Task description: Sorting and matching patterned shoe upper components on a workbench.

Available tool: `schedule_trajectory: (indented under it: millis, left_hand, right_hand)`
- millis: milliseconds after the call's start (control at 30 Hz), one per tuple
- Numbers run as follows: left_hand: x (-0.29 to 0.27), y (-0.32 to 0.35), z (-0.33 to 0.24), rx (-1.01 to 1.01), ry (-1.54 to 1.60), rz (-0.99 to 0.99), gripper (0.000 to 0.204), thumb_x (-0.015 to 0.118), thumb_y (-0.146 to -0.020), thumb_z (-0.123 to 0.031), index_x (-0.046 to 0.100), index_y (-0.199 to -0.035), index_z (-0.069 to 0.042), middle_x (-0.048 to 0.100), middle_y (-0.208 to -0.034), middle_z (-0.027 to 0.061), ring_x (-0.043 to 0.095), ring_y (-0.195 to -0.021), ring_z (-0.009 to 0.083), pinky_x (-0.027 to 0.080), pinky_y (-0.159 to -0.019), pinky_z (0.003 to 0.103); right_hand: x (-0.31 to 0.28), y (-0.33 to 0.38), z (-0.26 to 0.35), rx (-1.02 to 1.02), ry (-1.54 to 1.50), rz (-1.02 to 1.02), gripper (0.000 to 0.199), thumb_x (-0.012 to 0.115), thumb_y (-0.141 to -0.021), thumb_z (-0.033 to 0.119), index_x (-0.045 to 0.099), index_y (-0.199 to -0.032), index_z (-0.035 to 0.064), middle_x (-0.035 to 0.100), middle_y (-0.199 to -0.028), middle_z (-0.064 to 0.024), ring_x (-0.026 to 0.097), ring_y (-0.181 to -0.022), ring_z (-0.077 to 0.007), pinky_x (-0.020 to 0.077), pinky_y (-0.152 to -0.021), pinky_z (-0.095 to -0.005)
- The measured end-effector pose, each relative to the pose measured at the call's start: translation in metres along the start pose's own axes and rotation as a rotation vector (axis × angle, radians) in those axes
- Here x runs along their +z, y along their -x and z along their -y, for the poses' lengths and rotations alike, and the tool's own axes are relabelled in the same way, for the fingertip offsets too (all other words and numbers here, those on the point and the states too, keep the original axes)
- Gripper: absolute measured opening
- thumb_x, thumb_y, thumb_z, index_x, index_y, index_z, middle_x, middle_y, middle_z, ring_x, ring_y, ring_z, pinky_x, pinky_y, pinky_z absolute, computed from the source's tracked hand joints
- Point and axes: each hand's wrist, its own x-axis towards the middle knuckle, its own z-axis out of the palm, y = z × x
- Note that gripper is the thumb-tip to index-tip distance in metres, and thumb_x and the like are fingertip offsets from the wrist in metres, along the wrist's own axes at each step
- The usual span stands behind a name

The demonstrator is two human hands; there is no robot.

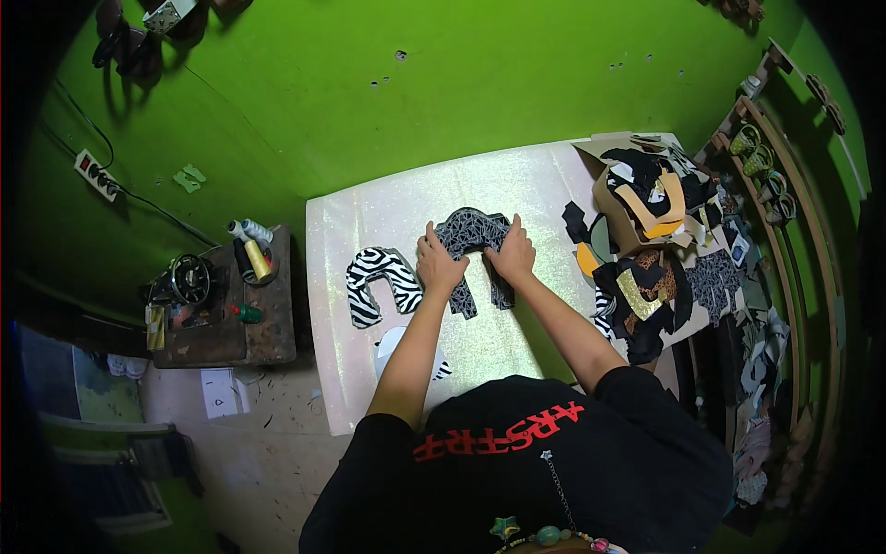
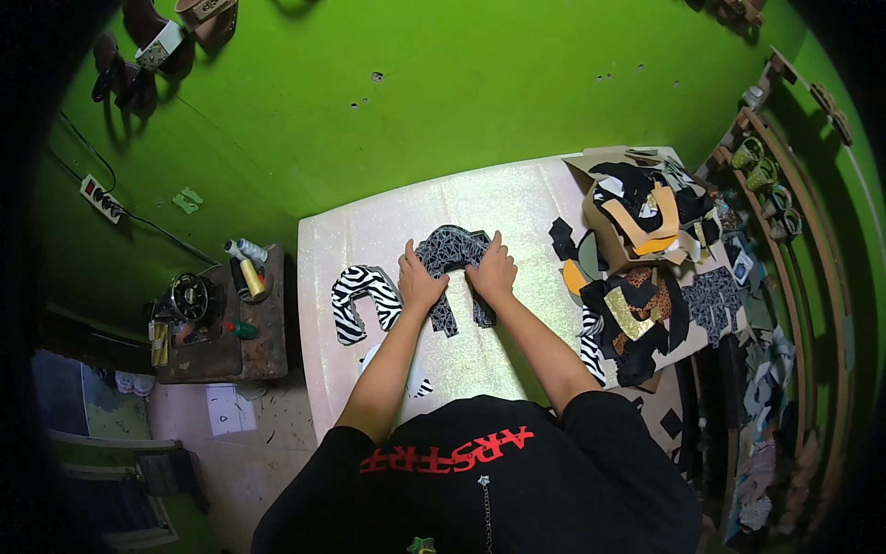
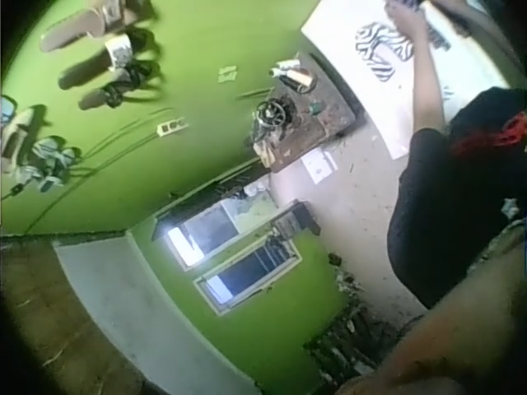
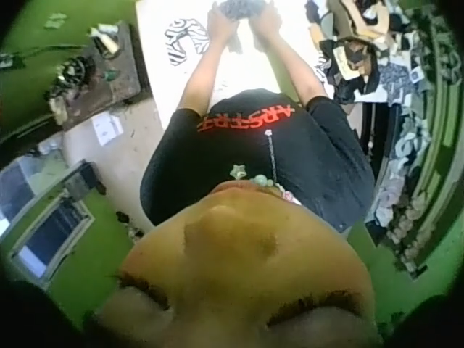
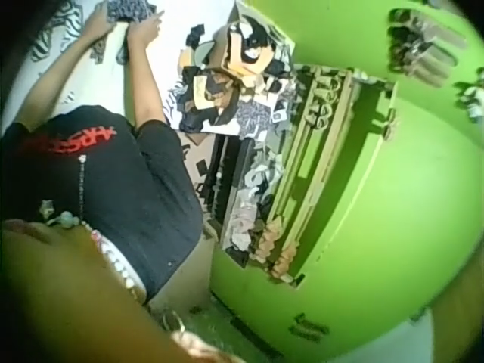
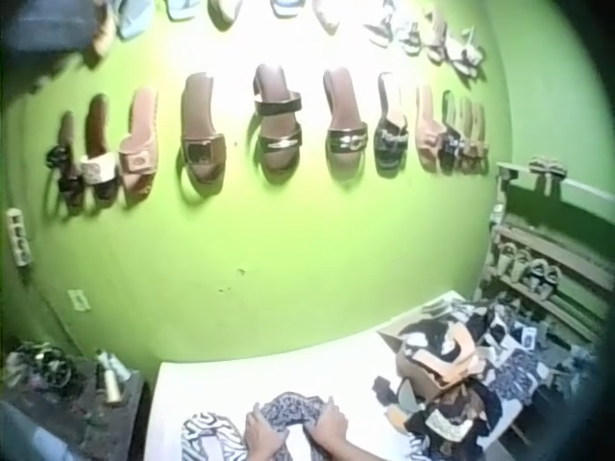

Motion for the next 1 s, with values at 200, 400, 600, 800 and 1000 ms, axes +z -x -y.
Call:
schedule_trajectory:
  millis: [200,400,600,800,1000]
  left_hand:
    - [-0.009,0.016,-0.013,0.098,-0.104,-0.326,0.085,0.075,-0.061,-0.026,0.027,-0.127,-0.004,0.03,-0.124,0.0201,0.028,-0.115,0.035,0.022,-0.097,0.044]
    - [0.047,0.062,0.005,0.024,0.643,0.086,0.049,0.062,-0.077,-0.021,0.042,-0.115,0.003,0.05,-0.1,0.017,0.048,-0.094,0.0257,0.036,-0.087,0.033]
    - [0.069,0.029,0.001,-0.55,1.237,0.133,0.043,0.057,-0.08,-0.015,0.04,-0.118,-0.005,0.051,-0.108,0.0101,0.046,-0.102,0.0179,0.033,-0.088,0.03]
    - [0.071,0.013,-0.017,-0.642,1.644,0.278,0.032,0.055,-0.081,-0.015,0.039,-0.108,-0.006,0.043,-0.114,0.009,0.035,-0.115,0.0231,0.026,-0.096,0.037]
    - [0.055,-0.011,-0.04,-0.887,1.632,0.236,0.051,0.043,-0.088,-0.044,0.034,-0.123,-0.008,0.04,-0.121,0.0113,0.037,-0.111,0.0219,0.022,-0.098,0.035]
  right_hand:
    - [-0.024,-0.004,0.013,-0.013,0.024,0.098,0.098,0.073,-0.061,0.038,0.018,-0.132,-0.0009,0.044,-0.114,-0.022,0.047,-0.103,-0.0374,0.0381,-0.086,-0.0455]
    - [-0.024,-0.048,0.02,-0.49,-0.227,-0.108,0.085,0.061,-0.071,0.05,0.029,-0.129,-0.0031,0.041,-0.12,-0.0242,0.042,-0.11,-0.0383,0.0338,-0.092,-0.0454]
    - [-0.005,-0.103,0.053,-0.502,-0.172,0.497,0.063,0.042,-0.084,0.051,0.054,-0.109,-0.0059,0.051,-0.113,-0.0272,0.047,-0.109,-0.0363,0.0335,-0.096,-0.0368]
    - [0.017,-0.13,0.047,-0.32,0.025,0.805,0.08,0.024,-0.083,0.064,0.052,-0.115,-0.0032,0.048,-0.12,-0.0254,0.046,-0.112,-0.0343,0.0328,-0.097,-0.0376]
    - [0.022,-0.135,0.053,-0.283,0.004,0.845,0.08,0.031,-0.082,0.064,0.048,-0.117,-0.0054,0.048,-0.12,-0.0242,0.048,-0.11,-0.033,0.0358,-0.094,-0.0369]
